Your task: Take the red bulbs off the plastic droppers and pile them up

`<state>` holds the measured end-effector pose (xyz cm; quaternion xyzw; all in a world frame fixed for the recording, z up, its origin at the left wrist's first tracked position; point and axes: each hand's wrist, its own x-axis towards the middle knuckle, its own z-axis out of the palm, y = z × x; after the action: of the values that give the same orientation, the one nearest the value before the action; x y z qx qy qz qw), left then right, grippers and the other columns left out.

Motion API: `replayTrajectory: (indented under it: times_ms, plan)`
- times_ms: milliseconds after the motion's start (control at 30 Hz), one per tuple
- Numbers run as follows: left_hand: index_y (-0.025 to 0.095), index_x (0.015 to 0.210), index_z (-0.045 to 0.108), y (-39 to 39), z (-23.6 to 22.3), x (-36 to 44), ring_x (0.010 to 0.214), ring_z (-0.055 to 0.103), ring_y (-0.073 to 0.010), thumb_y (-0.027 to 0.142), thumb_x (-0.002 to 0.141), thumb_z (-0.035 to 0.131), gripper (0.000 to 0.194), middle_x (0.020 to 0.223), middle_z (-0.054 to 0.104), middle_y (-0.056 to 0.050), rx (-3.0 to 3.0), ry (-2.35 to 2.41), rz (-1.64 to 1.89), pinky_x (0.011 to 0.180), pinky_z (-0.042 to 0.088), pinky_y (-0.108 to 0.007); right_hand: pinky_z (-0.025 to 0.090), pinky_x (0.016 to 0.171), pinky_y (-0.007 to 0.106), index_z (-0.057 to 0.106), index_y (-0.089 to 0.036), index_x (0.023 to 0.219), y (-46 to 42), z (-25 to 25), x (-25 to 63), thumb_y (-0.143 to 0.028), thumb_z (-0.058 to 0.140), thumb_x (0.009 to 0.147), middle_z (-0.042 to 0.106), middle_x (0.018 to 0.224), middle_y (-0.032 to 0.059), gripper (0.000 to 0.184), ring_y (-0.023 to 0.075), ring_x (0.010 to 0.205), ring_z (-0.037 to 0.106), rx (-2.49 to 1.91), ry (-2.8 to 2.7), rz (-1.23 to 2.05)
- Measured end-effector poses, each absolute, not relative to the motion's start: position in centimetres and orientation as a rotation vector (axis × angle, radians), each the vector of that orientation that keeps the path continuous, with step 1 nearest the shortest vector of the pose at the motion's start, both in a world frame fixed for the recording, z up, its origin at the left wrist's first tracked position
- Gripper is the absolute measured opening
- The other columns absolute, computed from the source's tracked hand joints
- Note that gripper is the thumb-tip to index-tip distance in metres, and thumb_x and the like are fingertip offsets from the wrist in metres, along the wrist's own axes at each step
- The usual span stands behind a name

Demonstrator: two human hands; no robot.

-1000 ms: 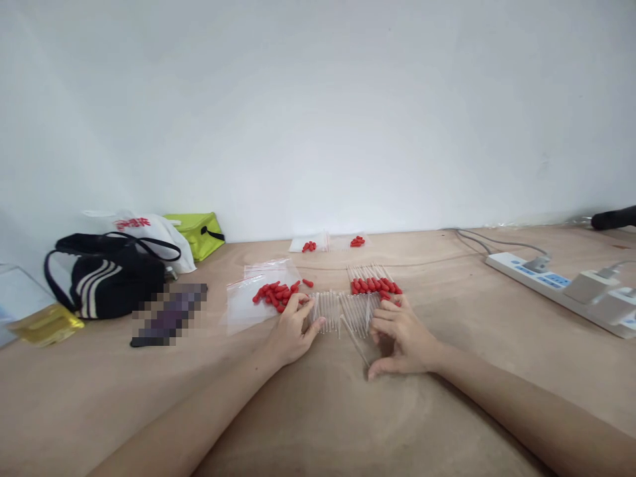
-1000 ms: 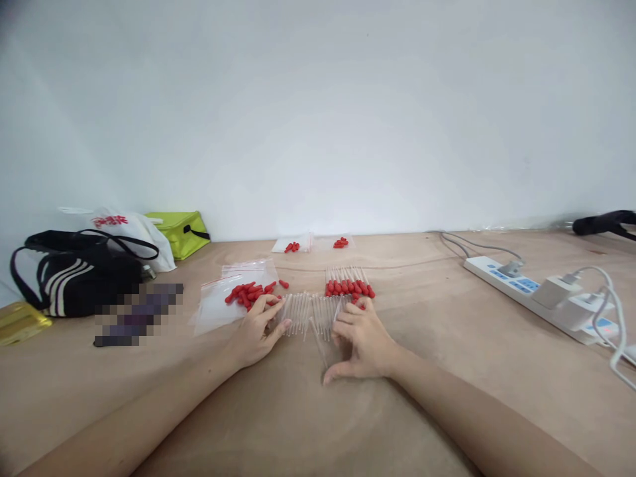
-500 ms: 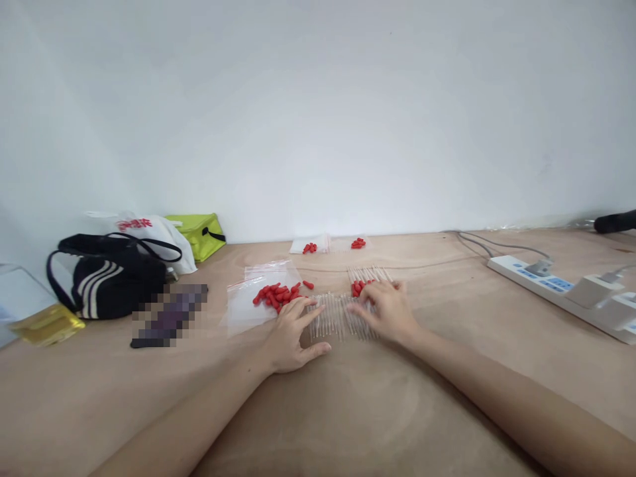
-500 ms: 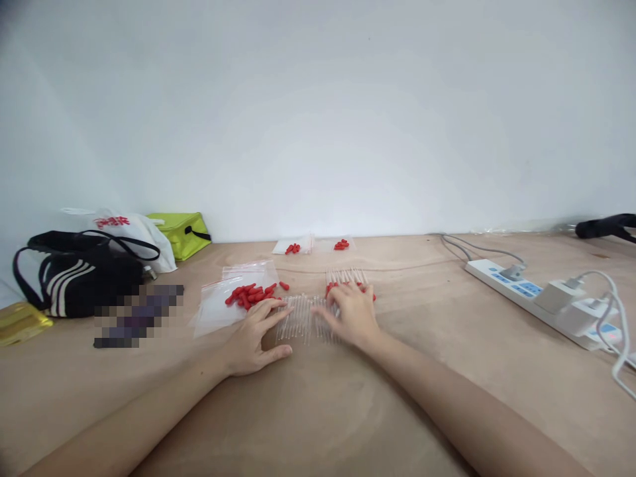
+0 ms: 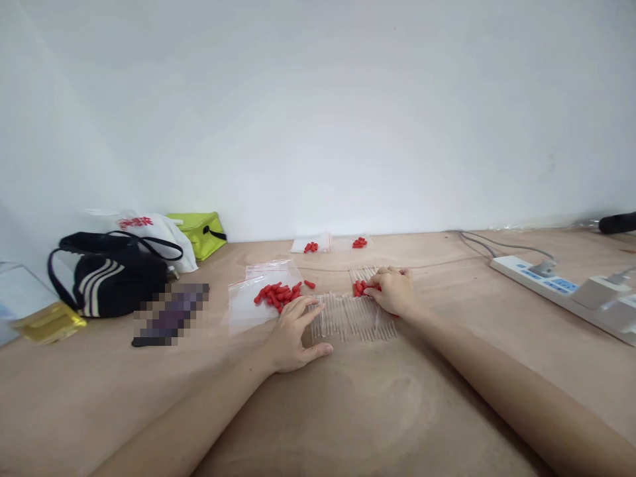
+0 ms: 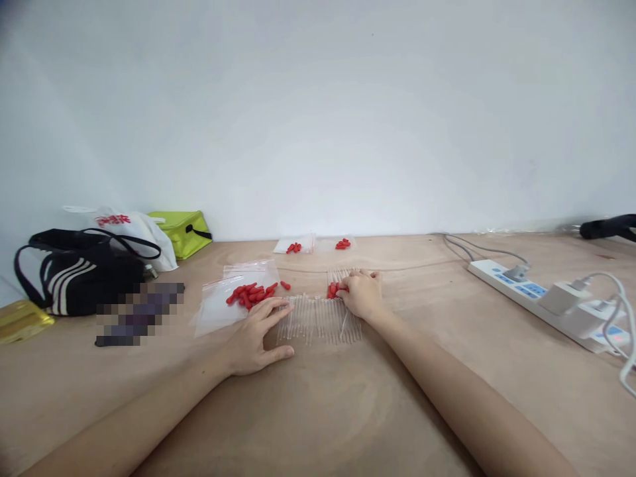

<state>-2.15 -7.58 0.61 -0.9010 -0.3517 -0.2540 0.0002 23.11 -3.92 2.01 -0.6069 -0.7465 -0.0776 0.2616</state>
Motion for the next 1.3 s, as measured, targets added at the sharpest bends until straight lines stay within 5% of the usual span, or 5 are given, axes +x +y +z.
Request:
replayTrajectory:
  times_ms: [333, 467, 600, 800, 1300]
  plan:
    - [0.018, 0.132, 0.03, -7.3, 0.5, -1.2, 0.117, 0.037, -0.0251, 0.032, 0.082, 0.048, 0.055, 0.123, 0.042, -0.012, -2.606, -1.026, -1.01, 0.096, 0.033, -0.042, 0.029, 0.08, 0.035, 0.054, -0.021, 0.088, -9.0, 0.8, 24.0, -0.025, 0.04, 0.084, 0.065, 0.082, 0.0028, 0.016, 0.0165, 0.079, 0.056, -1.174, -1.895, -0.034]
    - [0.021, 0.117, 0.049, -7.3, 0.9, -0.1, 0.112, 0.042, -0.0243, 0.027, 0.083, 0.048, 0.035, 0.114, 0.053, -0.009, -2.515, -0.82, -0.997, 0.092, 0.033, -0.042, 0.029, 0.083, 0.036, 0.055, -0.022, 0.087, -11.2, 0.0, 23.0, -0.021, 0.043, 0.082, 0.062, 0.074, 0.0002, 0.013, 0.0147, 0.074, 0.055, -1.013, -2.09, -0.033]
    - [0.024, 0.091, 0.063, -7.7, 1.3, 0.4, 0.083, 0.054, -0.0164, 0.023, 0.084, 0.049, 0.016, 0.081, 0.064, -0.001, -2.545, -0.765, -0.931, 0.082, 0.035, -0.037, 0.03, 0.082, 0.035, 0.057, -0.023, 0.086, -11.3, 0.2, 21.8, -0.02, 0.045, 0.081, 0.062, 0.072, -0.0011, 0.013, 0.0134, 0.072, 0.054, -0.985, -2.11, -0.05]
    - [0.021, 0.078, 0.063, -8.2, 1.4, 0.6, 0.069, 0.052, -0.013, 0.023, 0.085, 0.046, 0.018, 0.067, 0.062, 0.0, -2.519, -0.76, -0.875, 0.078, 0.032, -0.035, 0.023, 0.088, 0.041, 0.063, -0.028, 0.089, -11.0, 0.3, 21.0, -0.036, 0.057, 0.077, 0.066, 0.08, -0.0018, 0.016, 0.0157, 0.079, 0.053, -1.008, -2.072, -0.286]
    - [0.017, 0.071, 0.059, -9.1, 1.6, 0.9, 0.056, 0.046, -0.0112, 0.017, 0.085, 0.042, 0.023, 0.054, 0.055, 0.001, -2.515, -0.619, -0.889, 0.063, 0.032, -0.03, 0.016, 0.092, 0.047, 0.062, -0.024, 0.071, -11.9, 0.7, 20.9, -0.023, 0.049, 0.078, 0.054, 0.056, -0.0035, 0.015, 0.0147, 0.072, 0.049, -0.918, -2.16, -0.289]
